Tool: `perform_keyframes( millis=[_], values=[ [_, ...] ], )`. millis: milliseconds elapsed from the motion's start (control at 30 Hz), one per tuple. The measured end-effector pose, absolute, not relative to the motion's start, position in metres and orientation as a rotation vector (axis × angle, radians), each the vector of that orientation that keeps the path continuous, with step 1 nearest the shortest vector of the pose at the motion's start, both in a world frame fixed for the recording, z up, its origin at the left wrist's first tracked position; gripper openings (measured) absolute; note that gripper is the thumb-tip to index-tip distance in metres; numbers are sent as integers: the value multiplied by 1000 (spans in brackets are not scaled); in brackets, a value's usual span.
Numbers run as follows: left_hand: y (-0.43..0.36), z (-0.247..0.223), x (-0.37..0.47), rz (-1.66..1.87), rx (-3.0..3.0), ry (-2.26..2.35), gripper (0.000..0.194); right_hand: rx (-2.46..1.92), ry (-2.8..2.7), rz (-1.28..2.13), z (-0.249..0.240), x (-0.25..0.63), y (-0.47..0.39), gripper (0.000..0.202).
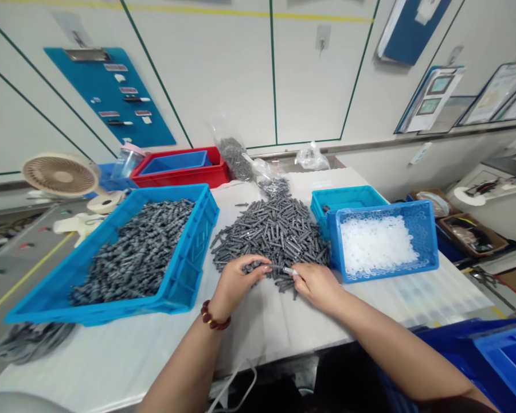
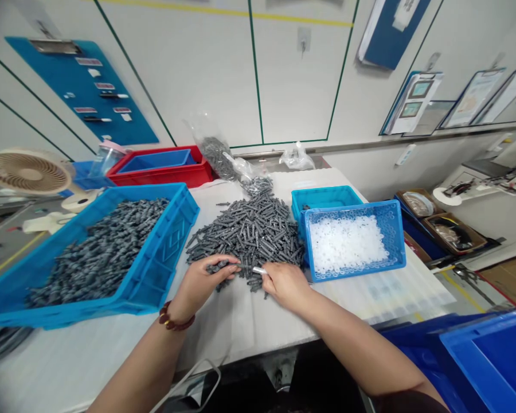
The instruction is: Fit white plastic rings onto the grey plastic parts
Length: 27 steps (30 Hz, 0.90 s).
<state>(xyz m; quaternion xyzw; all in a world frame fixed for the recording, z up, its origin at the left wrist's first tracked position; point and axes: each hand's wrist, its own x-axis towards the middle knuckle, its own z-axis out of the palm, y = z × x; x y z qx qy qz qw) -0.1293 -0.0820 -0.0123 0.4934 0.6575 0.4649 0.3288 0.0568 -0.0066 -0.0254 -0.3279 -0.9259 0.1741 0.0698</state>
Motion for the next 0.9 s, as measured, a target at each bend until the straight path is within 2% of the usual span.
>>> perform_keyframes(
  millis=[167,467,667,900],
  values=[
    [-80,-21,-129,1146,1712,1792,7,-950,-2807,469,-29,57,-7,17],
    [-81,-27,-136,1067,2026,1736,9,-948,-2845,424,-30,55,-8,17],
    [-80,-30,-135,1010,1979,1714,7,-920,-2904,348,-32,54,-11,17],
    [-80,-26,-130,947,1912,1663,5,-858,-2924,407,-31,54,-13,19]
  ],
)
